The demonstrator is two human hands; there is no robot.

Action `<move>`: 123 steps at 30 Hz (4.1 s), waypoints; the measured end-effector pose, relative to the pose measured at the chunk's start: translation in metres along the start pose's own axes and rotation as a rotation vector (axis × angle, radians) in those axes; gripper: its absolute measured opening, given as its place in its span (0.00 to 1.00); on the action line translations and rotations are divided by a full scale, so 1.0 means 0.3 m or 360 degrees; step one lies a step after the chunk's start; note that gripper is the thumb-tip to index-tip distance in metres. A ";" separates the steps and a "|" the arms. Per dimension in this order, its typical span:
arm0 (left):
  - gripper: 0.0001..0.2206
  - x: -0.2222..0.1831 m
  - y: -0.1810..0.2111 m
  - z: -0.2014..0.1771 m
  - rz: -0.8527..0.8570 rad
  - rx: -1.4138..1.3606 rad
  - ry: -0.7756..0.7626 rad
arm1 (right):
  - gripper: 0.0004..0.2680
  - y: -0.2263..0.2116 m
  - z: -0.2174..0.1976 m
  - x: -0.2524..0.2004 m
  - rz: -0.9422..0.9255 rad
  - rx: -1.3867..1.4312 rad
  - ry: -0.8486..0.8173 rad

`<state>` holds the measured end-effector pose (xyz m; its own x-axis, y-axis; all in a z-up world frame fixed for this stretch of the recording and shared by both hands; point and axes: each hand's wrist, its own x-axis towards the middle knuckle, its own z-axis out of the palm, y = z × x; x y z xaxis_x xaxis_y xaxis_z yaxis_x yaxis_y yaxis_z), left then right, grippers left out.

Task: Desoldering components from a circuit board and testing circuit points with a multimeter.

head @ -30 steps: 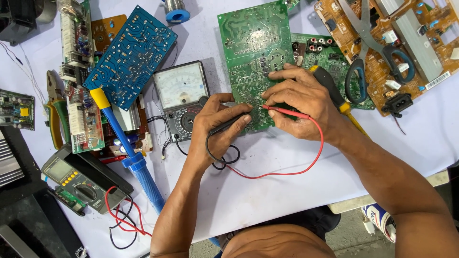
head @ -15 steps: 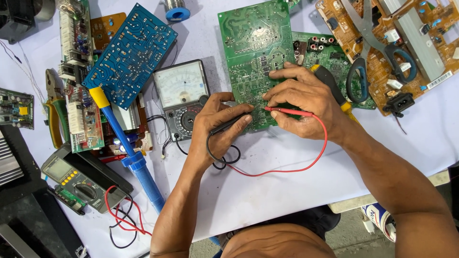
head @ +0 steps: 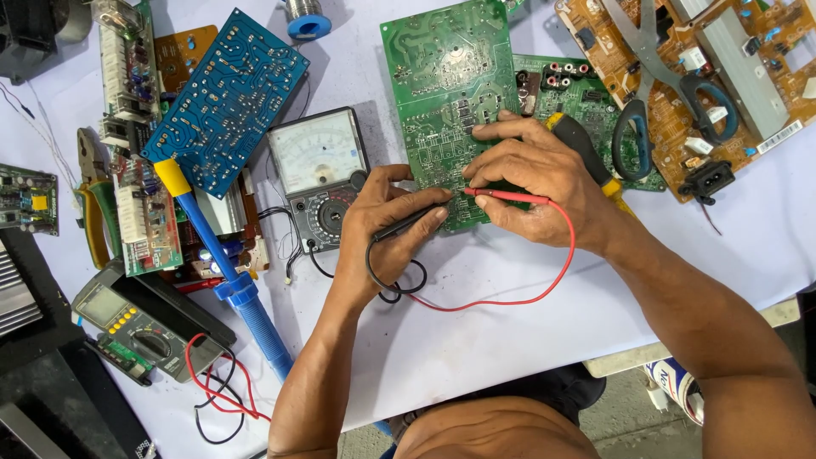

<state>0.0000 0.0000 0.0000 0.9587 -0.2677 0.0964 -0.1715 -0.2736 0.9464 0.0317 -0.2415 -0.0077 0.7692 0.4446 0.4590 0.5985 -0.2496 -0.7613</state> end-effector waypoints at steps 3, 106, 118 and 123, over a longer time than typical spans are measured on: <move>0.08 -0.003 -0.007 0.000 0.0002 -0.0018 0.0016 | 0.02 0.009 0.004 -0.006 -0.0015 -0.0017 -0.0007; 0.08 -0.149 -0.001 0.116 -0.0016 -0.0144 0.0493 | 0.04 -0.107 0.123 -0.136 0.0152 -0.0138 0.0482; 0.08 -0.135 -0.003 0.142 0.0008 -0.0121 0.0555 | 0.04 -0.098 0.121 -0.130 0.0209 -0.0103 0.0517; 0.07 -0.134 0.001 0.139 0.0006 -0.0120 0.0549 | 0.04 -0.092 0.124 -0.130 0.0202 -0.0150 0.0502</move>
<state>-0.0479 -0.0277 -0.0165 0.9804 0.0629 0.1865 -0.1706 -0.2010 0.9646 -0.0231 -0.2198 -0.0216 0.8612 0.1211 0.4936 0.5006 -0.3705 -0.7824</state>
